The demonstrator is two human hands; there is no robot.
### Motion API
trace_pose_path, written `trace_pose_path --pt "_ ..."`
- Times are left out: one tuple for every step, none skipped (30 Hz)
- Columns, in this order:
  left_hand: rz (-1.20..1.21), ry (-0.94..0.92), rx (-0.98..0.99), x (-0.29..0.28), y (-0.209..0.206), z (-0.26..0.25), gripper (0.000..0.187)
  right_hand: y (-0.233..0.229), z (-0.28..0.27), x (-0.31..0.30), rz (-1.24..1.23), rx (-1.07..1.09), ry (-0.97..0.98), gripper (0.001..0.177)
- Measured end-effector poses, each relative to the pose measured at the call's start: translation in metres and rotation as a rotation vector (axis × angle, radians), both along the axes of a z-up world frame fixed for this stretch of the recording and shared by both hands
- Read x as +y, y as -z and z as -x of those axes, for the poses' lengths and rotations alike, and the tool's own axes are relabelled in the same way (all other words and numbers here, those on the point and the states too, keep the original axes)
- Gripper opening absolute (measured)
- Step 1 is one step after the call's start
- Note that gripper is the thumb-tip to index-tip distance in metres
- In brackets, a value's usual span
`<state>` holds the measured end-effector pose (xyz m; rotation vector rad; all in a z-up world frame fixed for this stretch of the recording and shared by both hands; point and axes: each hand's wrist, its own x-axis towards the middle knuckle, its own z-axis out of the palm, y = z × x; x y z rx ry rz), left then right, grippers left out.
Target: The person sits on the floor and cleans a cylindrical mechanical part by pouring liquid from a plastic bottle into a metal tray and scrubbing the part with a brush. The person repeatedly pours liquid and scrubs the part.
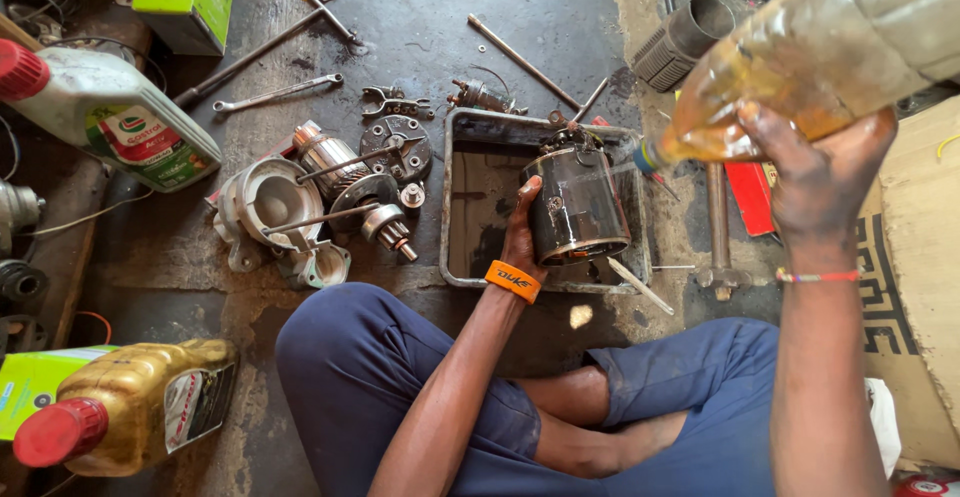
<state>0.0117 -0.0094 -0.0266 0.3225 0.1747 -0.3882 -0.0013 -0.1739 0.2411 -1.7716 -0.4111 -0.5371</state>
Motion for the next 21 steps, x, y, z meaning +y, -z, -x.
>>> trace_pose_path --pt "0.01 0.002 0.005 -0.001 0.001 0.0 0.079 0.0 0.004 -0.001 0.03 0.024 0.003 0.051" --pt "0.001 -0.008 0.011 -0.002 0.002 -0.001 0.078 0.0 0.009 -0.001 0.061 0.048 0.005 0.049" --pt "-0.009 -0.02 0.017 -0.001 0.003 -0.001 0.076 0.0 0.013 -0.002 0.094 0.076 0.015 0.047" --pt "-0.02 -0.033 0.023 0.0 0.003 -0.001 0.075 0.0 0.015 -0.001 0.128 0.105 0.025 0.045" --pt "-0.022 -0.033 0.02 0.001 0.002 0.0 0.076 0.002 0.015 -0.001 0.112 0.108 0.014 0.045" --pt "-0.024 -0.033 0.018 0.002 0.002 0.0 0.076 0.003 0.013 0.0 0.097 0.111 0.004 0.046" --pt "-0.028 -0.028 0.013 0.002 0.0 0.001 0.076 0.004 0.01 0.0 0.079 0.112 -0.001 0.047" --pt "-0.056 -0.01 0.003 0.003 -0.002 0.001 0.078 0.004 0.005 0.001 0.028 0.098 -0.002 0.047" --pt "-0.085 0.008 -0.007 0.004 -0.003 0.001 0.079 0.005 -0.002 0.003 -0.024 0.083 -0.004 0.047" --pt "-0.113 0.026 -0.017 0.005 -0.005 0.002 0.08 0.006 -0.009 0.006 -0.076 0.069 -0.005 0.048" --pt "-0.121 0.033 -0.015 0.006 -0.006 0.002 0.081 0.005 -0.015 0.008 -0.05 0.022 0.009 0.049" --pt "-0.129 0.04 -0.013 0.006 -0.008 0.003 0.082 0.005 -0.021 0.01 -0.025 -0.025 0.023 0.05" --pt "-0.138 0.047 -0.013 0.006 -0.009 0.003 0.084 0.005 -0.023 0.012 0.001 -0.074 0.038 0.052" --pt "-0.126 0.051 -0.014 0.006 -0.01 0.002 0.083 0.004 -0.022 0.014 0.004 -0.049 0.05 0.052" --pt "-0.11 0.05 -0.014 0.005 -0.011 0.002 0.082 0.002 -0.02 0.016 0.011 -0.024 0.058 0.052" --pt "-0.094 0.049 -0.014 0.005 -0.011 0.002 0.082 0.0 -0.017 0.017 0.017 0.001 0.066 0.052" --pt "-0.071 0.046 -0.008 0.004 -0.011 0.002 0.08 -0.002 -0.013 0.018 0.026 0.038 0.045 0.051" --pt "-0.048 0.043 -0.003 0.004 -0.01 0.001 0.079 -0.004 -0.005 0.017 0.035 0.075 0.025 0.05" --pt "-0.028 0.043 0.002 0.005 -0.009 0.001 0.079 -0.005 0.001 0.017 0.041 0.111 0.006 0.049" --pt "-0.019 0.04 0.003 0.006 -0.007 0.001 0.078 -0.004 0.006 0.017 0.033 0.119 -0.001 0.049" --pt "-0.008 0.041 0.002 0.006 -0.006 0.0 0.077 -0.003 0.01 0.015 0.026 0.125 -0.004 0.05"
